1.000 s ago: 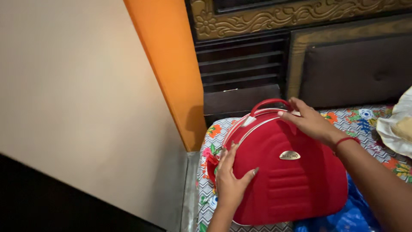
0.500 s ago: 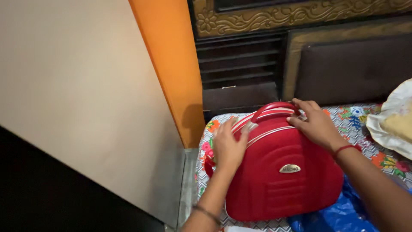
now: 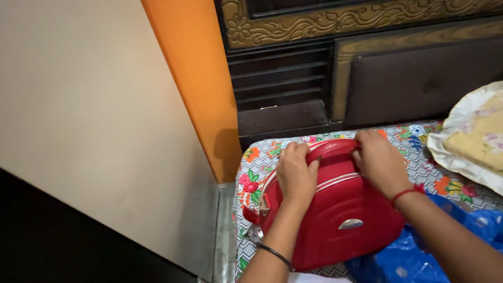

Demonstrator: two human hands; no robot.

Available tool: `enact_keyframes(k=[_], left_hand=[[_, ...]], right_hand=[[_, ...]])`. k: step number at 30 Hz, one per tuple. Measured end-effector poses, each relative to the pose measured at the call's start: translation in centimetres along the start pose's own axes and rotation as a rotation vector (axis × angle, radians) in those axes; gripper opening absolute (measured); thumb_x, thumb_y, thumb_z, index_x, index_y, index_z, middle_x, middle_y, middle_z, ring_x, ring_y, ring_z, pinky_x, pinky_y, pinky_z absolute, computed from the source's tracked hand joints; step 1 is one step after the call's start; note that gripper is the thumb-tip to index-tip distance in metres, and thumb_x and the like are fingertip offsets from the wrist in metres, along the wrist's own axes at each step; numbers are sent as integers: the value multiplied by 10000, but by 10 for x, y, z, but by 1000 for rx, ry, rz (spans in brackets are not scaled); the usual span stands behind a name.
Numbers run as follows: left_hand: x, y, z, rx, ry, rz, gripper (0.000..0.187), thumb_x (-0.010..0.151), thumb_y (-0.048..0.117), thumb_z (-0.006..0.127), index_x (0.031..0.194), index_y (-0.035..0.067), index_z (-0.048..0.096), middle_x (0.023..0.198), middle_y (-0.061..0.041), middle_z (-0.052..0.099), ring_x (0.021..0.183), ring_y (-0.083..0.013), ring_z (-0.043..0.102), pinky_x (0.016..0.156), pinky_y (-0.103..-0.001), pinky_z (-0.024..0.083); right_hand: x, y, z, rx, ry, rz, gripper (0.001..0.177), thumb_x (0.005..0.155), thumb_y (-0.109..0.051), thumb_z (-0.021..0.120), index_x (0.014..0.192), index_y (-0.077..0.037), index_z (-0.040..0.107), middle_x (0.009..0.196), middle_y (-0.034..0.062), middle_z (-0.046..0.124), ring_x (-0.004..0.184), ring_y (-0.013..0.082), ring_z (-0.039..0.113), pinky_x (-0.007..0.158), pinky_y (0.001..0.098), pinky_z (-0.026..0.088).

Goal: The person retrieves items from a closet, including a green bag, an orange bag, and a red vanity case, then places a dark garment into the vanity case before packing a beige handbag back into the closet.

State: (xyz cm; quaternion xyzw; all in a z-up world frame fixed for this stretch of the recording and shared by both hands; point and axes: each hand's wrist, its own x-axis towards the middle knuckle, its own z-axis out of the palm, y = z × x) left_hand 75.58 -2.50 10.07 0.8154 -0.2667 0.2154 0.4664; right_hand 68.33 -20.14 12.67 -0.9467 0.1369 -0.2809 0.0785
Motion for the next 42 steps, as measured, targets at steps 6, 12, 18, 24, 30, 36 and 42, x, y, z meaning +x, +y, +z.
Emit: enact_keyframes(k=[6, 12, 18, 24, 30, 36, 42], left_hand=[[6, 14, -20, 6, -86, -80, 245, 625, 159, 891, 734, 51, 700, 905, -108, 686, 865, -338, 672, 786, -460, 532], [-4, 51, -42, -73, -134, -68, 207, 603, 108, 852, 718, 56, 687, 942, -71, 696, 872, -309, 689, 766, -425, 547], [-1, 127, -68, -178, -93, -53, 181, 604, 64, 830, 699, 68, 675, 927, -46, 701, 885, -285, 696, 770, -405, 553], [2, 225, -104, -279, -93, 3, 220, 583, 56, 846, 640, 69, 634, 898, -39, 679, 831, -269, 696, 718, -395, 557], [-44, 313, -151, -416, -127, 17, 229, 596, 70, 838, 637, 66, 613, 884, -40, 691, 787, -245, 699, 711, -365, 563], [-145, 398, -184, -512, -257, 31, 268, 552, 96, 864, 623, 64, 608, 880, -35, 678, 785, -238, 682, 702, -364, 551], [-263, 447, -212, -570, -418, 47, 255, 572, 95, 849, 617, 62, 600, 896, -37, 676, 784, -239, 682, 693, -367, 554]], right_hand=[[-13, -18, -26, -49, -71, 46, 255, 879, -161, 678, 1068, -19, 584, 1009, 220, 666, 880, 462, 651, 753, 547, 515], [-30, -17, -67, -12, -45, 29, 194, 790, -137, 715, 930, -31, 632, 928, 210, 700, 917, 433, 665, 819, 531, 521], [-60, -9, -139, -10, 77, 28, 186, 830, -149, 717, 951, -22, 658, 882, 194, 691, 885, 407, 671, 797, 496, 528], [-91, -12, -245, 13, 195, 59, 191, 826, -162, 695, 976, -42, 693, 905, 173, 717, 836, 379, 683, 749, 479, 535], [-160, -35, -361, -196, 198, 158, 179, 850, -246, 687, 930, -93, 734, 893, 125, 734, 832, 359, 694, 737, 485, 544], [-285, -41, -458, -306, 243, 236, 180, 833, -257, 687, 934, -123, 753, 875, 110, 739, 817, 336, 704, 715, 474, 549], [-424, -53, -522, -480, 130, 447, 236, 833, -344, 685, 980, -198, 798, 901, 97, 761, 855, 323, 725, 762, 466, 573]])
